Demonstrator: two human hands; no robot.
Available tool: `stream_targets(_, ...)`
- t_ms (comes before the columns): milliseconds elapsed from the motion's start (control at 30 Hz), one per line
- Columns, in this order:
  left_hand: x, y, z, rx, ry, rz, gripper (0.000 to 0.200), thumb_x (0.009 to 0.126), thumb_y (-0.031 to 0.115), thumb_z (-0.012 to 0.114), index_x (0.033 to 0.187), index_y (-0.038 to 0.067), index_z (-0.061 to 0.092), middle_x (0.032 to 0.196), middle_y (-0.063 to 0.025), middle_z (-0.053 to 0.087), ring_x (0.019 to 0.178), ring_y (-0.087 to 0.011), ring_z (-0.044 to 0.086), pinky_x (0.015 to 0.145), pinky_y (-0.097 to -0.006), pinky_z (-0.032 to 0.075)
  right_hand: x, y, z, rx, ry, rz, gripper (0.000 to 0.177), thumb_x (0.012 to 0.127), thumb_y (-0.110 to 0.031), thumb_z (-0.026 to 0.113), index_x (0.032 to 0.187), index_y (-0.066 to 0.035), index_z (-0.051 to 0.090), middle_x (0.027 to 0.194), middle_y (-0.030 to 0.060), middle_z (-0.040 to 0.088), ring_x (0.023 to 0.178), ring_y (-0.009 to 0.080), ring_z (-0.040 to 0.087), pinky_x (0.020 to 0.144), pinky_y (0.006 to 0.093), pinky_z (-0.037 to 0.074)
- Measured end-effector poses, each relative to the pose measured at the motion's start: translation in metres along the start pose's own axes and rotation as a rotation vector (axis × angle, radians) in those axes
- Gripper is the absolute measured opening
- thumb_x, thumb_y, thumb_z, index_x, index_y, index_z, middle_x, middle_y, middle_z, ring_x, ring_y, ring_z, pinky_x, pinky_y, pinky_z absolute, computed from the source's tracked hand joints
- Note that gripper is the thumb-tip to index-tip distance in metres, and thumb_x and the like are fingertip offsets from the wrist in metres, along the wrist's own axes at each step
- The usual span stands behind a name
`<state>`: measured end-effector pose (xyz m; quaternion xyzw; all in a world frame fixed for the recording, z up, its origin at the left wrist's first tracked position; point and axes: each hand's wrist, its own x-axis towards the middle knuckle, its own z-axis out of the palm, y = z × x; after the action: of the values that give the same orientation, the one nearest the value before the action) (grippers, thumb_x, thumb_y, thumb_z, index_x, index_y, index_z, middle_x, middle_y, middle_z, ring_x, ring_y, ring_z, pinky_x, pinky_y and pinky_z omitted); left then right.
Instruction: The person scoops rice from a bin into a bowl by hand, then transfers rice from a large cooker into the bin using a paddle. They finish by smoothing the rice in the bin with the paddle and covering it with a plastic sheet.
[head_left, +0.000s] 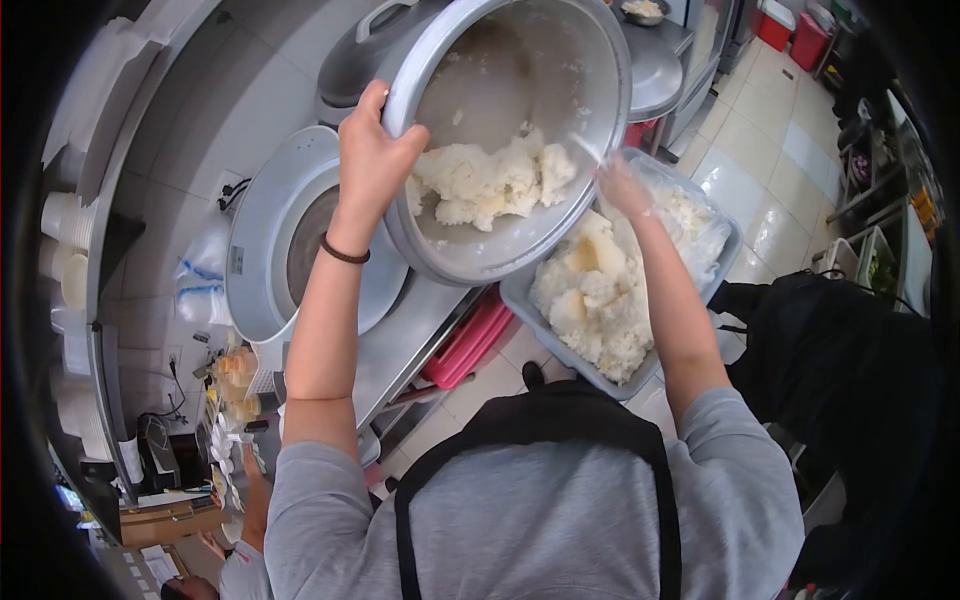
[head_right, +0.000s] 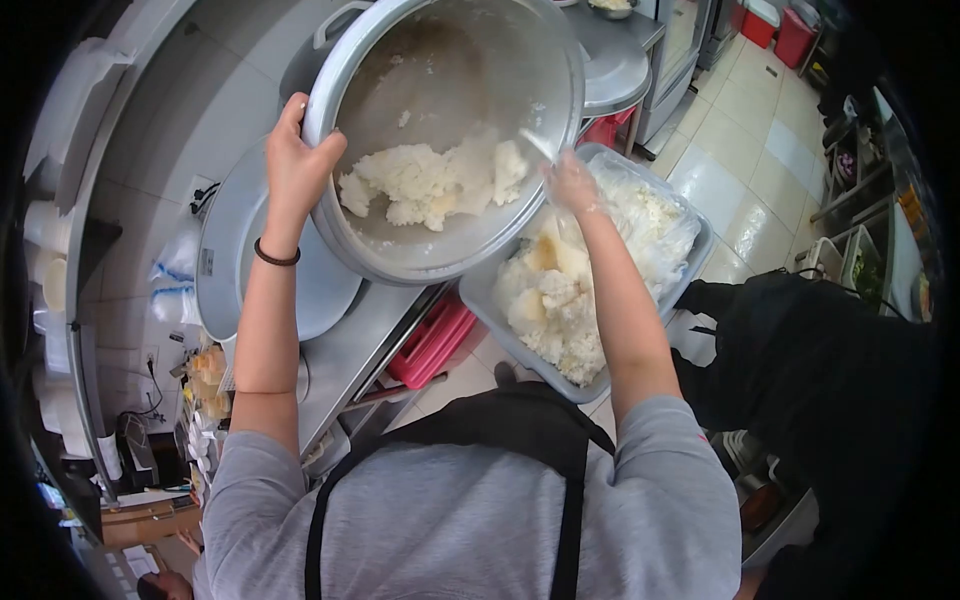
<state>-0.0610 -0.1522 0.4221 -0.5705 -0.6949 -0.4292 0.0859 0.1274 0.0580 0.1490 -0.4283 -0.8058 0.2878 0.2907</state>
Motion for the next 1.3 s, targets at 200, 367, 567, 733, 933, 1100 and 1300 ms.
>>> stream_targets(200,0.002,-0.001,0.012,0.011,-0.013,-0.025,0.022,0.063,0.009,0.056,0.08,0.0,0.044,0.063,-0.0065,0.042,0.058,-0.0132,0.039,0.055,-0.0246,0.037,0.043,-0.173,-0.006,-0.046,-0.365,-0.529,0.039,0.087,-0.027,0.038,0.117,-0.009,0.055,0.116,0.0179,0.055,0.11,0.0292,0.051,0.095,0.0367,0.038)
stream_targets(367,0.001,0.001,0.009,0.027,-0.025,-0.016,0.024,0.063,0.009,0.056,0.082,-0.001,0.043,0.063,-0.0082,0.043,0.058,-0.0143,0.04,0.056,-0.0252,0.039,0.033,-0.199,0.028,-0.476,-0.538,-0.504,0.038,0.085,-0.027,0.041,0.115,-0.013,0.058,0.112,0.0164,0.058,0.104,0.0298,0.055,0.09,0.0408,0.043)
stream_targets(567,-0.006,0.002,0.008,0.016,-0.02,-0.021,0.026,0.064,0.007,0.055,0.086,-0.002,0.045,0.064,-0.0107,0.048,0.058,-0.0156,0.043,0.057,-0.0254,0.041,0.07,-0.148,0.0,-0.481,-0.36,-0.507,0.033,0.087,-0.029,0.041,0.106,-0.012,0.061,0.102,0.0157,0.061,0.093,0.0321,0.058,0.082,0.0429,0.046)
stream_targets(733,-0.016,0.008,0.021,0.011,-0.031,0.036,0.028,0.062,0.002,0.055,0.086,-0.004,0.043,0.056,-0.0219,0.049,0.053,-0.038,0.053,0.053,-0.0377,0.044,0.07,-0.155,0.027,-0.492,-0.377,-0.461,0.033,0.087,-0.031,0.042,0.106,-0.012,0.06,0.102,0.0158,0.061,0.093,0.0326,0.058,0.081,0.0425,0.046)
stream_targets(933,-0.019,-0.002,0.02,0.026,0.012,0.102,0.029,0.063,0.0,0.055,0.089,-0.005,0.043,0.054,-0.0215,0.048,0.05,-0.0366,0.052,0.05,-0.0377,0.043,0.046,-0.101,0.018,-0.509,-0.404,-0.353,0.033,0.087,-0.034,0.043,0.106,-0.012,0.059,0.101,0.0158,0.06,0.092,0.0332,0.058,0.08,0.042,0.046)
stream_targets(1100,-0.023,-0.004,0.017,0.054,0.024,0.038,0.03,0.064,0.001,0.055,0.091,-0.005,0.043,0.056,-0.0208,0.048,0.047,-0.0326,0.049,0.05,-0.0338,0.043,0.0,-0.06,0.006,-0.497,-0.416,-0.241,0.034,0.087,-0.035,0.044,0.106,-0.012,0.059,0.1,0.0159,0.06,0.091,0.0337,0.057,0.08,0.0416,0.045)
stream_targets(1300,-0.031,-0.007,0.016,0.027,0.021,0.061,0.031,0.063,0.002,0.056,0.091,-0.004,0.043,0.059,-0.0191,0.048,0.046,-0.03,0.046,0.049,-0.0309,0.042,-0.108,-0.023,-0.037,-0.212,-0.242,-0.194,0.029,0.089,-0.031,0.042,0.096,-0.008,0.059,0.088,0.0172,0.06,0.083,0.0344,0.058,0.073,0.0441,0.046)
